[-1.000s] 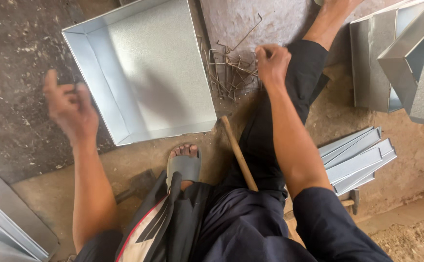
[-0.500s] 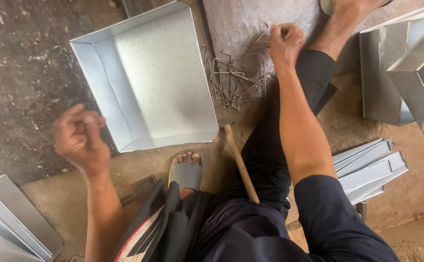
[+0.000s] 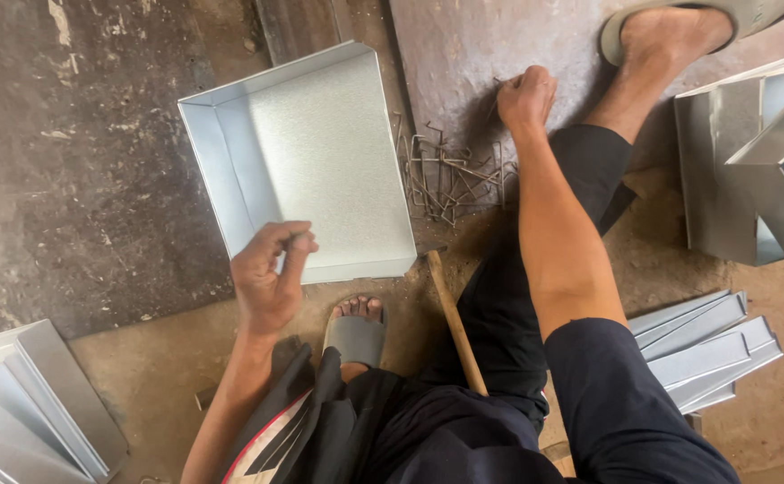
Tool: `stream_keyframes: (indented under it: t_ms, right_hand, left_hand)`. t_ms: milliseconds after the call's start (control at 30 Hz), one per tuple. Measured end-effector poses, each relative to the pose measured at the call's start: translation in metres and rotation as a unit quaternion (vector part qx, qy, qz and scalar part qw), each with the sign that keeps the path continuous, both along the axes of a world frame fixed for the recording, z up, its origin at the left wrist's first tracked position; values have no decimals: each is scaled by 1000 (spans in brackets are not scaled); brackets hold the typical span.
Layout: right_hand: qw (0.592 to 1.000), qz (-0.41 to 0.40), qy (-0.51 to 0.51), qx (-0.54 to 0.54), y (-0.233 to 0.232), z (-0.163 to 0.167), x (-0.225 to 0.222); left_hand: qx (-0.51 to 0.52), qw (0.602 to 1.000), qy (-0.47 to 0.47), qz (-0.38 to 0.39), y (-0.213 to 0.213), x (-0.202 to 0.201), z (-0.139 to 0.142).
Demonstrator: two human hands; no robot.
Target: The person assembles a rectangular metal box by inserting metal strips into the edges and securing them with nails using a hammer. The person repeatedly picks up nails, positions them, and hammers them into place while adjusting the metal strips.
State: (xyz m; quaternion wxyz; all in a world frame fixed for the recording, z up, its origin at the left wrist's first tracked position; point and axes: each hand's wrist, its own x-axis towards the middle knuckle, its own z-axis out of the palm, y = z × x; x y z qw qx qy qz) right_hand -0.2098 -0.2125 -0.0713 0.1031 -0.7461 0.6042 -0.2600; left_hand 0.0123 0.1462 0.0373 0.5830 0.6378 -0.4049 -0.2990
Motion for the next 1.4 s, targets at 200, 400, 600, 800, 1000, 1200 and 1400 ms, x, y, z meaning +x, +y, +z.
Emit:
stream_keyframes:
  t_ms: [200,400,600,800,1000,1200,1400]
  right_hand:
    - [941,-2,-318,116,30,27,-32]
    - [873,109,-473,42,112,114,-45]
    - [893,156,-422,-9,213,172,-58]
    - [890,177,-421,4,242,190,-72]
    - [924,251,-287,33,265,206,-88]
    - [932,237,-261,84,267,197,-105]
    - [770,159,-589,185,249,134,-122]
  left_hand:
    - [3,1000,30,7,-20,-4,-16]
    - [24,993,-24,-111,-73,-36,-3]
    - [290,869,189,-354,-89,-60,17]
    - [249,864,287,-329,-59,-78,34]
    - [227,949,53,-215,-47,-88,38]
    - [95,967,54,-230,-39,-98,41]
    - [65,962,15,-265,-33,-86,53]
